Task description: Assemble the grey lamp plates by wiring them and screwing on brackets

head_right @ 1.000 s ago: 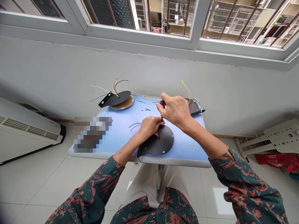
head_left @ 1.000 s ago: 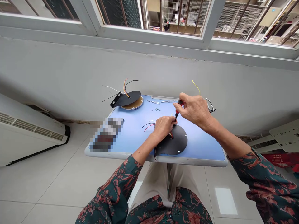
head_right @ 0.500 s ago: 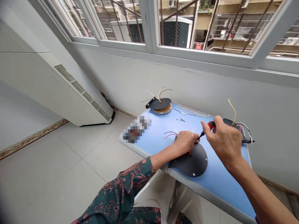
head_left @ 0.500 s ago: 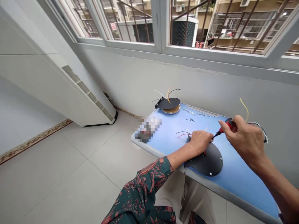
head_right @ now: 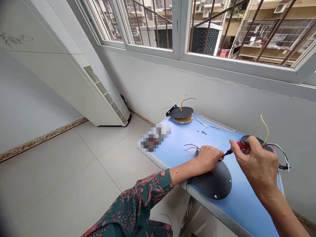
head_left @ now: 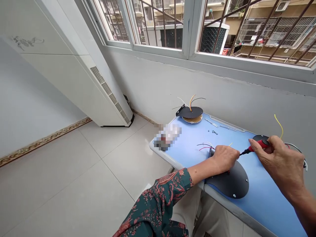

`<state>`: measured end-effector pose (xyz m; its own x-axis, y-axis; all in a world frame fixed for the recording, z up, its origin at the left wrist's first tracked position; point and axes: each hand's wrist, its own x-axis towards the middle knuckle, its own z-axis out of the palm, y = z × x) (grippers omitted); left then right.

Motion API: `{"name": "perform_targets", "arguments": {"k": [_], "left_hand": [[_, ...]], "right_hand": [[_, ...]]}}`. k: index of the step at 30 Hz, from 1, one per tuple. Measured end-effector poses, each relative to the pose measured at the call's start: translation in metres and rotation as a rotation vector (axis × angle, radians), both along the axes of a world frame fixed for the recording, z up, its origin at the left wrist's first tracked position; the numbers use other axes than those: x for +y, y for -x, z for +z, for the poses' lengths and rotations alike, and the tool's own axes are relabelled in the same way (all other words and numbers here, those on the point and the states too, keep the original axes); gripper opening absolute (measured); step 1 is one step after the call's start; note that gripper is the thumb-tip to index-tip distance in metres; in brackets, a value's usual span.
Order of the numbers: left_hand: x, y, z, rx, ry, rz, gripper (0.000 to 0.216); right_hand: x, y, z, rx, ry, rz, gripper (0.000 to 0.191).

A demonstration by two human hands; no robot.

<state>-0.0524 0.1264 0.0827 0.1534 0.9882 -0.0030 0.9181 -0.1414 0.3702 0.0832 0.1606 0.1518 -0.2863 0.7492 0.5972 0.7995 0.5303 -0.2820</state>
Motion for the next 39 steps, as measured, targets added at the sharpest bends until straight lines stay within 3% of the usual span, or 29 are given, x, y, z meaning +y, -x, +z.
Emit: {"name": "perform_targets", "arguments": {"k": [3, 5, 7, 9, 11, 13, 18, 23, 25, 27, 29, 32, 34, 36, 39], "left_hand": [[0.0, 0.0, 0.001, -0.027, 0.0, 0.002, 0.026], [0.001, 0.001, 0.002, -0.043, 0.001, 0.003, 0.026], [0.002, 0.001, 0.002, -0.054, 0.001, 0.0, 0.025], [0.002, 0.002, 0.002, -0.06, -0.003, 0.0, 0.025], [0.003, 0.001, 0.001, -0.062, -0.01, 0.009, 0.026], [0.004, 0.001, -0.001, -0.061, -0.017, 0.028, 0.026], [0.003, 0.0, -0.007, -0.085, -0.04, 0.075, 0.022], [0.004, 0.003, -0.01, -0.176, -0.086, 0.09, 0.018], [0.006, 0.008, -0.006, -0.239, -0.107, 0.084, 0.018], [0.004, 0.019, -0.001, -0.315, -0.15, 0.094, 0.026], [-0.003, 0.035, 0.003, -0.376, -0.205, 0.136, 0.03], [-0.019, 0.062, 0.0, -0.452, -0.28, 0.268, 0.032], [-0.031, 0.074, -0.008, -0.507, -0.271, 0.361, 0.026], [-0.04, 0.079, -0.019, -0.51, -0.25, 0.408, 0.022], [-0.047, 0.074, -0.03, -0.489, -0.246, 0.43, 0.026]], "right_hand": [[0.001, -0.001, 0.0, 0.009, 0.024, 0.028, 0.043], [0.004, -0.006, 0.006, 0.033, 0.185, 0.14, 0.033], [0.007, -0.011, 0.013, 0.031, 0.407, 0.259, 0.038], [0.01, -0.014, 0.02, -0.015, 0.521, 0.323, 0.041], [0.013, -0.015, 0.022, -0.061, 0.47, 0.321, 0.037], [0.015, -0.012, 0.018, -0.046, 0.319, 0.259, 0.04], [0.009, 0.005, -0.009, 0.01, 0.011, 0.018, 0.039], [-0.006, 0.018, -0.021, -0.054, -0.01, -0.166, 0.031], [-0.008, 0.011, -0.013, 0.065, 0.0, -0.142, 0.032], [-0.008, -0.008, 0.001, 0.329, 0.026, -0.126, 0.033], [-0.012, -0.036, 0.015, 0.665, 0.142, -0.078, 0.033], [-0.026, -0.077, 0.019, 0.99, 0.52, 0.129, 0.03], [-0.044, -0.094, 0.004, 0.957, 0.829, 0.138, 0.03], [-0.066, -0.099, -0.022, 0.79, 1.132, 0.076, 0.03], [-0.095, -0.09, -0.059, 0.542, 1.339, 0.049, 0.028]]}}
